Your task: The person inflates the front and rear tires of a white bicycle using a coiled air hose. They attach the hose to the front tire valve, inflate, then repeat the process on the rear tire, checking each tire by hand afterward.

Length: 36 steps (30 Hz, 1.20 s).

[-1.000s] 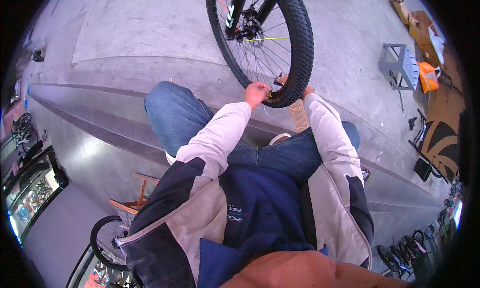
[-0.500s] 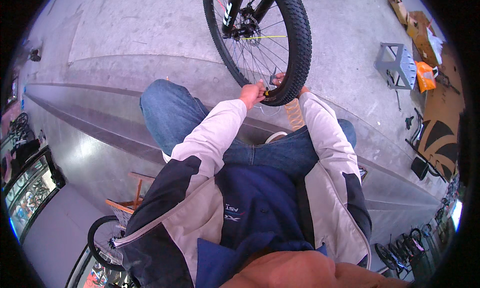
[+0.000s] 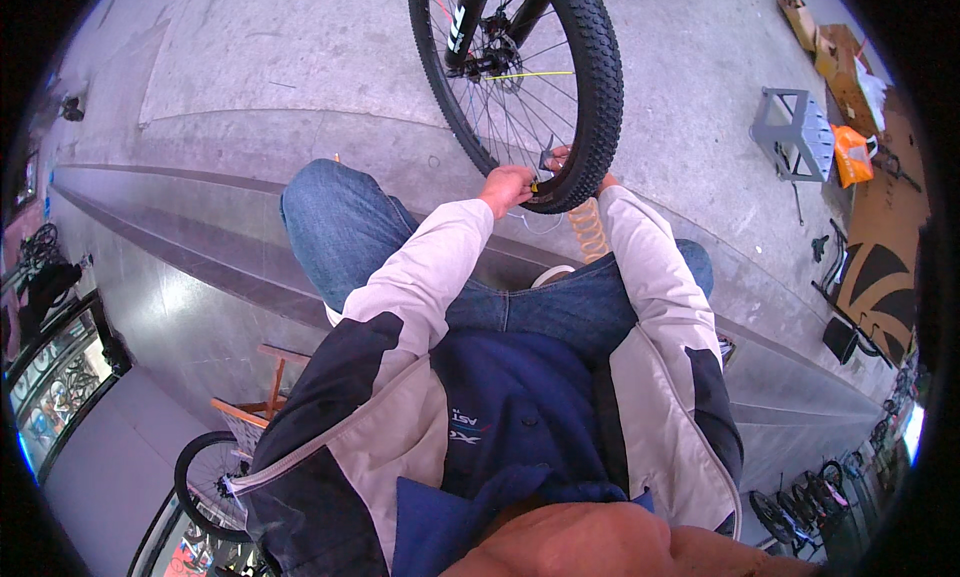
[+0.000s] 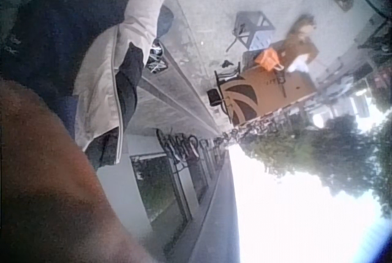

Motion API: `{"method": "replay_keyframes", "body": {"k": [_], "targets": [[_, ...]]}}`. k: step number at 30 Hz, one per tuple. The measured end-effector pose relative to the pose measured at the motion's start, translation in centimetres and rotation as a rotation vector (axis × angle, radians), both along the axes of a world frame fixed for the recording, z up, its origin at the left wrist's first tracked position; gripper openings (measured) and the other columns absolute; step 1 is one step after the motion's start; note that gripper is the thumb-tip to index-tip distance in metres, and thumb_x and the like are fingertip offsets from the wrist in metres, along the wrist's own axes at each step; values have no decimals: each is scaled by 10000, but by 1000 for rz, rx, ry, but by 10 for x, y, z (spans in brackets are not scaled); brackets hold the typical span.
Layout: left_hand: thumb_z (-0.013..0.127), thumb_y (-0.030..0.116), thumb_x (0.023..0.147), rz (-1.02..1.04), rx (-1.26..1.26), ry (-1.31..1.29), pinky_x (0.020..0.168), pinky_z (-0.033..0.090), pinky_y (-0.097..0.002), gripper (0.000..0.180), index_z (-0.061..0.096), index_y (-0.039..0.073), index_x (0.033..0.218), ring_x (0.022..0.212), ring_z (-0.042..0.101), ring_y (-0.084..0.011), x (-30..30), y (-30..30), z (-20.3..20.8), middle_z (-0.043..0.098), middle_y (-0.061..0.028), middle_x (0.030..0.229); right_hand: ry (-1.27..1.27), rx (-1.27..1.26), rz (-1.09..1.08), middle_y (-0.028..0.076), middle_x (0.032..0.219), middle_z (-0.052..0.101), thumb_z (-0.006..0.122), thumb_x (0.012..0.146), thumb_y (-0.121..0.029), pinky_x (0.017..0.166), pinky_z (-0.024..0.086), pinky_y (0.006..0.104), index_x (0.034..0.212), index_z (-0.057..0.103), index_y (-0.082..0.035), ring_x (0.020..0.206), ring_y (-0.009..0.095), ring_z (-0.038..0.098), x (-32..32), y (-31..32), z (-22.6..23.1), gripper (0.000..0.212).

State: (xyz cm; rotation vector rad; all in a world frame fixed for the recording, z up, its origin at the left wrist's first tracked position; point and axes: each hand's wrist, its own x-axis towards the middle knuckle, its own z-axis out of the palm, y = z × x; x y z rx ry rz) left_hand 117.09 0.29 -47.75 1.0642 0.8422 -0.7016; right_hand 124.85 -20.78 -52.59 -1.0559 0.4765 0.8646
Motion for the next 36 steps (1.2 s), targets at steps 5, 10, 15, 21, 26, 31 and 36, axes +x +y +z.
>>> {"method": "replay_keyframes", "body": {"k": [5, 10, 15, 21, 26, 31, 36], "targets": [[673, 110, 949, -98, -3, -62, 769, 573, -277, 43, 692, 74, 965, 850, 637, -112, 1, 1, -8, 659, -8, 914, 42, 9, 19, 81, 939, 723, 885, 799, -83, 766, 619, 330, 1104, 666, -32, 860, 191, 723, 2, 1, 0, 379], [693, 111, 945, -183, 139, -111, 729, 561, -274, 47, 705, 67, 957, 826, 621, -105, 2, -3, -12, 653, -4, 897, 47, 45, -16, 99, 975, 723, 863, 816, -59, 782, 623, 332, 1120, 654, -23, 889, 202, 729, 1, 2, 0, 371], [707, 126, 950, -81, -55, -72, 687, 565, -275, 67, 701, 59, 942, 731, 611, -107, 5, 2, -13, 647, -9, 844, 109, 112, -25, 101, 998, 718, 839, 841, -46, 796, 625, 325, 1130, 648, -12, 908, 203, 730, 2, 0, 4, 348], [762, 219, 940, -257, 210, -157, 644, 577, -288, 187, 706, 43, 910, 681, 623, -119, 5, 0, -21, 663, -27, 805, -11, 47, 37, 107, 992, 716, 868, 821, -84, 784, 622, 318, 1123, 648, -12, 889, 198, 727, 2, 3, 3, 381], [764, 229, 940, -203, 250, -196, 639, 577, -283, 199, 705, 44, 902, 681, 634, -129, 2, -7, -20, 671, -29, 802, -24, 18, 56, 166, 1153, 668, 713, 939, -174, 891, 588, 485, 1216, 578, 8, 1033, 338, 696, 3, 4, -1, 357], [727, 189, 962, -84, -28, -78, 700, 584, -275, 146, 710, 44, 969, 784, 656, -134, 5, 4, -12, 682, -24, 881, 69, 28, -79, 72, 960, 706, 889, 803, -96, 757, 609, 329, 1084, 637, -40, 844, 184, 705, 0, 3, -5, 382], [737, 193, 955, -206, 30, -141, 684, 586, -266, 163, 701, 35, 970, 764, 658, -136, 7, 9, -9, 674, -23, 859, -27, -26, 30, 89, 974, 705, 864, 823, -70, 766, 614, 338, 1111, 620, -24, 859, 199, 712, 3, 2, -15, 380]]}}
